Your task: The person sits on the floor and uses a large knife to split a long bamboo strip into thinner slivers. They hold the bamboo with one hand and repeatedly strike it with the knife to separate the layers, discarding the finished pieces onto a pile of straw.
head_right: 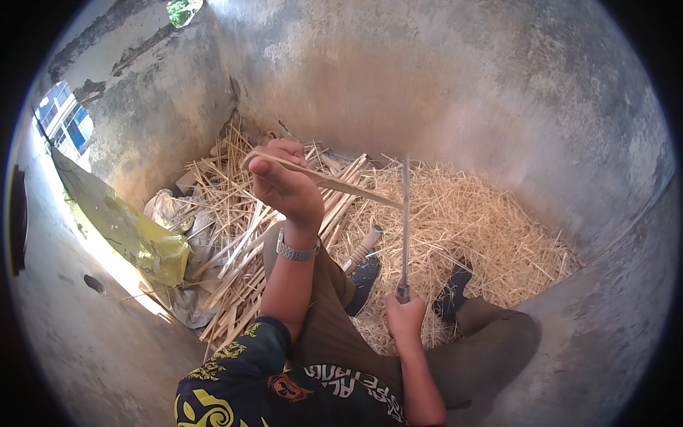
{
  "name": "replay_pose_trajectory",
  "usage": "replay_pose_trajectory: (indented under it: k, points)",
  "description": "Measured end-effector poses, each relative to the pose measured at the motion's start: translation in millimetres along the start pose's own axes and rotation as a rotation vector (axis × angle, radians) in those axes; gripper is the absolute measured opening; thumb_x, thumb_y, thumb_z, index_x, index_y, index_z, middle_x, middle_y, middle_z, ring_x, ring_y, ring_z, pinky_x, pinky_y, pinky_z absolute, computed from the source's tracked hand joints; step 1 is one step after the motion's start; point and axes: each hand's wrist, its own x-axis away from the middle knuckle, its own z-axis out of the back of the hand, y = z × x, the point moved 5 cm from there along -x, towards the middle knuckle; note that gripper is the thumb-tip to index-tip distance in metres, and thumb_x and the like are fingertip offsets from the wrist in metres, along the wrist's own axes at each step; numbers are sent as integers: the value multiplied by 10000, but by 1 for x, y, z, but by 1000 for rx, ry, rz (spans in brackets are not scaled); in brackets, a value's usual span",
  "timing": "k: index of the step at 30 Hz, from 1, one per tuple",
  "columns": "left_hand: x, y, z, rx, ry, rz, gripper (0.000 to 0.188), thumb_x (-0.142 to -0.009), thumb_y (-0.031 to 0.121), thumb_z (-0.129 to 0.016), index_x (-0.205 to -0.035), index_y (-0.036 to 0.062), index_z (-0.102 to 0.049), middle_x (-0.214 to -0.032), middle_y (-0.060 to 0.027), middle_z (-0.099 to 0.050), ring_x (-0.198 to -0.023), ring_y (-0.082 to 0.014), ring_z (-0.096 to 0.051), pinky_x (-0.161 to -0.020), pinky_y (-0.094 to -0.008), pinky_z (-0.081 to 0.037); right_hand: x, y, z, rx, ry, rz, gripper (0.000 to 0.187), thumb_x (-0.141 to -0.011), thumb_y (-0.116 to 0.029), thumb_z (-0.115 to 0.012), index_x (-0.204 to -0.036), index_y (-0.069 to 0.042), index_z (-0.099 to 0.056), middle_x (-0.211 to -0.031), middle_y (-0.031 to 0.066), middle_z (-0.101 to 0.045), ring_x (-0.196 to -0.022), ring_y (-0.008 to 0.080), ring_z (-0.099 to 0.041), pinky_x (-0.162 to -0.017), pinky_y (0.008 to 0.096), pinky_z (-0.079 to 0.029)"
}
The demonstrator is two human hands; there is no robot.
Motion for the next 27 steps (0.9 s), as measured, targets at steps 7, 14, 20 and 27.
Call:
replay_pose_trajectory:
  k: [7,14,20,27]
  points:
    - [3,-5,-6,92,-58,-3,565,-1067,536,-361,-776,59,-447,-674,-84,-541,-575,-120,-465,-523,-262,-367,18,-14,5,-357,42,319,279,-885,-46,-692,-682,-39,-501,-590,-27,-487,-565,47,-433,-506,274,-340]
    - [11,5,-13,147,-102,-44,573,-1075,532,-301,-791,54,-437,-664,-94,-522,-552,-146,-447,-506,-272,-353,15,-36,-6,252,-14,305,249,-887,-104,-678,-716,17,-543,-558,53,-517,-539,76,-467,-509,316,-386]
    - [14,9,-20,123,-124,-37,587,-1073,536,-292,-792,41,-435,-654,-91,-514,-541,-146,-449,-500,-266,-348,24,-45,-3,45,-137,207,260,-878,-97,-699,-687,0,-552,-539,24,-508,-519,72,-458,-501,304,-373]
    - [5,6,-17,82,-90,-76,567,-1084,510,-279,-773,54,-413,-641,-83,-498,-535,-139,-454,-478,-255,-343,37,-43,-9,-169,-27,437,274,-865,-62,-702,-655,-24,-529,-524,29,-478,-472,91,-439,-471,305,-357]
